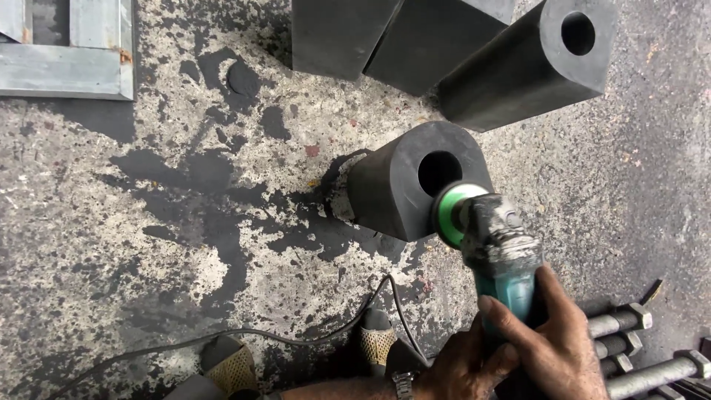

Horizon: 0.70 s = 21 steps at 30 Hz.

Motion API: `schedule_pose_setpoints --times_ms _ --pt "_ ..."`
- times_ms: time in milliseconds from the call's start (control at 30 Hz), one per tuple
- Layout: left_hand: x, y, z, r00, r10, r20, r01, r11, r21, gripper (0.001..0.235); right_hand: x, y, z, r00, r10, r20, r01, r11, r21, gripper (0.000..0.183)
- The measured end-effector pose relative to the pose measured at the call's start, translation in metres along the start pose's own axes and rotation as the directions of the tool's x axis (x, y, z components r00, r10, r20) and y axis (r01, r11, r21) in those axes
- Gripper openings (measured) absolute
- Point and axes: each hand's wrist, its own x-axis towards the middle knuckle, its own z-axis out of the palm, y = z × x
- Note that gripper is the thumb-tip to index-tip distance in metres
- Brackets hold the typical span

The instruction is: The recorder uses an angle grinder to sand and smooth the edges and surfaces of large black rubber industrial blocks.

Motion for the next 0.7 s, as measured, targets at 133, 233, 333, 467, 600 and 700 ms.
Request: schedule_pose_setpoints --times_ms 133,233,333,467,600,700 --pt "0.000 0.005 0.002 1.000 0.018 0.018 -0.017 0.997 -0.074 0.099 -0.001 0.012 -0.002 0.995 -0.077 0.063 0.077 0.997 0.006 0.092" --pt "0.007 0.013 -0.005 0.998 -0.009 0.067 0.012 0.999 -0.046 0.098 -0.002 0.001 -0.003 0.997 0.075 -0.018 -0.076 0.995 -0.064 0.084" --pt "0.005 0.008 -0.007 0.995 0.029 0.092 -0.027 0.999 -0.023 0.096 -0.009 -0.024 0.003 0.992 0.105 -0.071 -0.109 0.992 -0.059 0.080" --pt "-0.003 0.002 -0.004 0.996 0.067 0.067 -0.062 0.995 -0.079 0.095 -0.014 -0.030 0.009 0.999 0.024 -0.021 -0.024 1.000 -0.010 0.080" --pt "0.000 0.005 -0.002 0.997 0.049 0.065 -0.044 0.996 -0.075 0.095 -0.011 -0.010 0.001 1.000 0.016 0.002 -0.016 0.999 -0.031 0.083" --pt "0.001 0.006 -0.005 0.997 0.041 0.060 -0.039 0.999 -0.032 0.094 -0.009 -0.012 0.003 1.000 -0.010 -0.014 0.009 0.998 -0.066 0.083"
